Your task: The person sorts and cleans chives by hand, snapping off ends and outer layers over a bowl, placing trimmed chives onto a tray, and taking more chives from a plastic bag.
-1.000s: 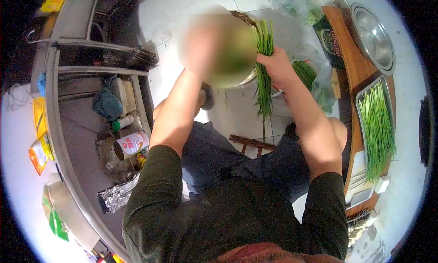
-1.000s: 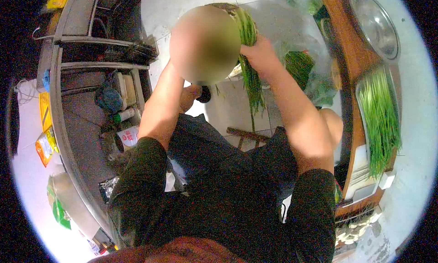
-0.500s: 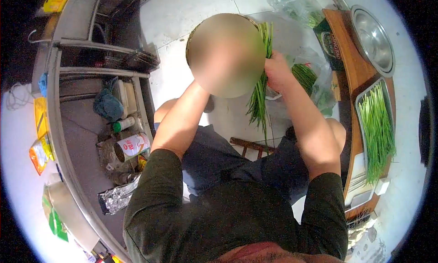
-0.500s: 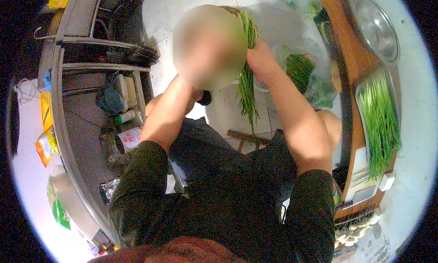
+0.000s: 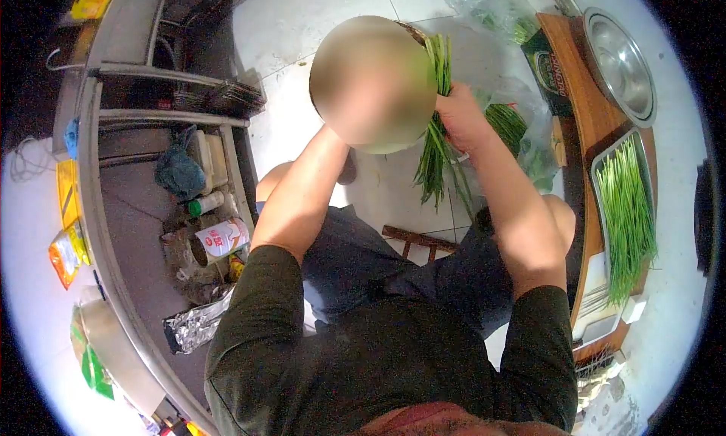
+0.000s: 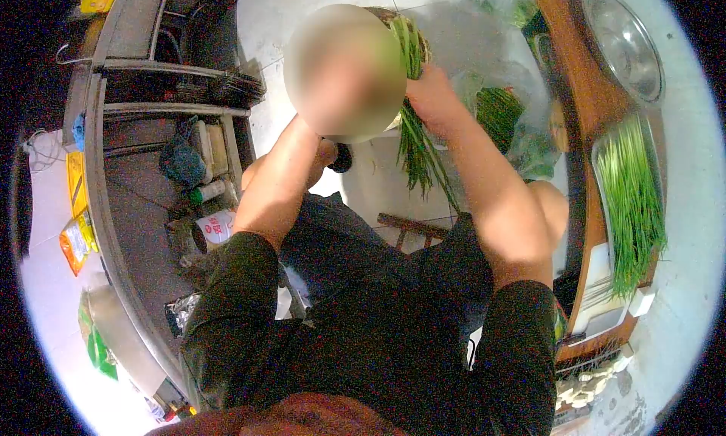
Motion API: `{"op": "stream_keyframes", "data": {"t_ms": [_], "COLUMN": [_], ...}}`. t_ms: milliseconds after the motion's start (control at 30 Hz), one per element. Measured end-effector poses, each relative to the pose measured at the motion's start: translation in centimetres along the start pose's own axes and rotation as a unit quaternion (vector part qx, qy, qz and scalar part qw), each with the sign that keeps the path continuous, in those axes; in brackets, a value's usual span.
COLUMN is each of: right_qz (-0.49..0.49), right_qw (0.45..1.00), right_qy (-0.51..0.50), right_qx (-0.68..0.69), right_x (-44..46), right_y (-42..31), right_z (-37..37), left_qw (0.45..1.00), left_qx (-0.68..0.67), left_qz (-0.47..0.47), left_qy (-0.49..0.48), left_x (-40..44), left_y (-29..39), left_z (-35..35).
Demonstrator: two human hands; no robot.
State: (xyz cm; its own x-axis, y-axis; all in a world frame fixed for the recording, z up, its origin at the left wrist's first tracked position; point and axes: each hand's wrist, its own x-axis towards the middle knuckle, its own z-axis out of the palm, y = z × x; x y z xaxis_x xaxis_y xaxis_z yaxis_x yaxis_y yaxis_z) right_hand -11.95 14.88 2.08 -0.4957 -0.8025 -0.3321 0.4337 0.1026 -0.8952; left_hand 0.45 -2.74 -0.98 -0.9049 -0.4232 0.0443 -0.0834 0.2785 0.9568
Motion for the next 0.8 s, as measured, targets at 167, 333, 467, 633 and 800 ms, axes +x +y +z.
{"op": "stream_keyframes", "data": {"t_ms": [167,333,467,633,800], "right_qz": [0.020,0.023,0.030,0.027,0.022], "right_qw": [0.997,0.996,0.996,0.996,0.998], "right_qy": [-0.030,-0.061,-0.060,-0.042,-0.049], "right_qx": [0.063,0.063,0.066,0.068,0.033], "right_x": [-0.2,-0.6,-0.6,-0.5,-0.9], "right_y": [-0.1,-0.8,-0.9,-0.8,-0.9], "right_z": [0.1,0.3,0.1,0.3,0.6], "left_qw": [0.999,0.995,0.980,0.998,0.997], "left_qx": [0.026,-0.026,-0.194,-0.063,-0.069], "left_qz": [0.020,0.099,0.037,0.017,-0.012], "left_qy": [0.008,0.004,-0.018,0.006,0.010], "left_x": [0.3,0.2,0.4,0.7,0.7], "left_y": [-1.0,0.1,-1.2,-4.2,-1.5], "left_z": [-1.4,-1.8,-2.5,-2.3,-1.3]}}
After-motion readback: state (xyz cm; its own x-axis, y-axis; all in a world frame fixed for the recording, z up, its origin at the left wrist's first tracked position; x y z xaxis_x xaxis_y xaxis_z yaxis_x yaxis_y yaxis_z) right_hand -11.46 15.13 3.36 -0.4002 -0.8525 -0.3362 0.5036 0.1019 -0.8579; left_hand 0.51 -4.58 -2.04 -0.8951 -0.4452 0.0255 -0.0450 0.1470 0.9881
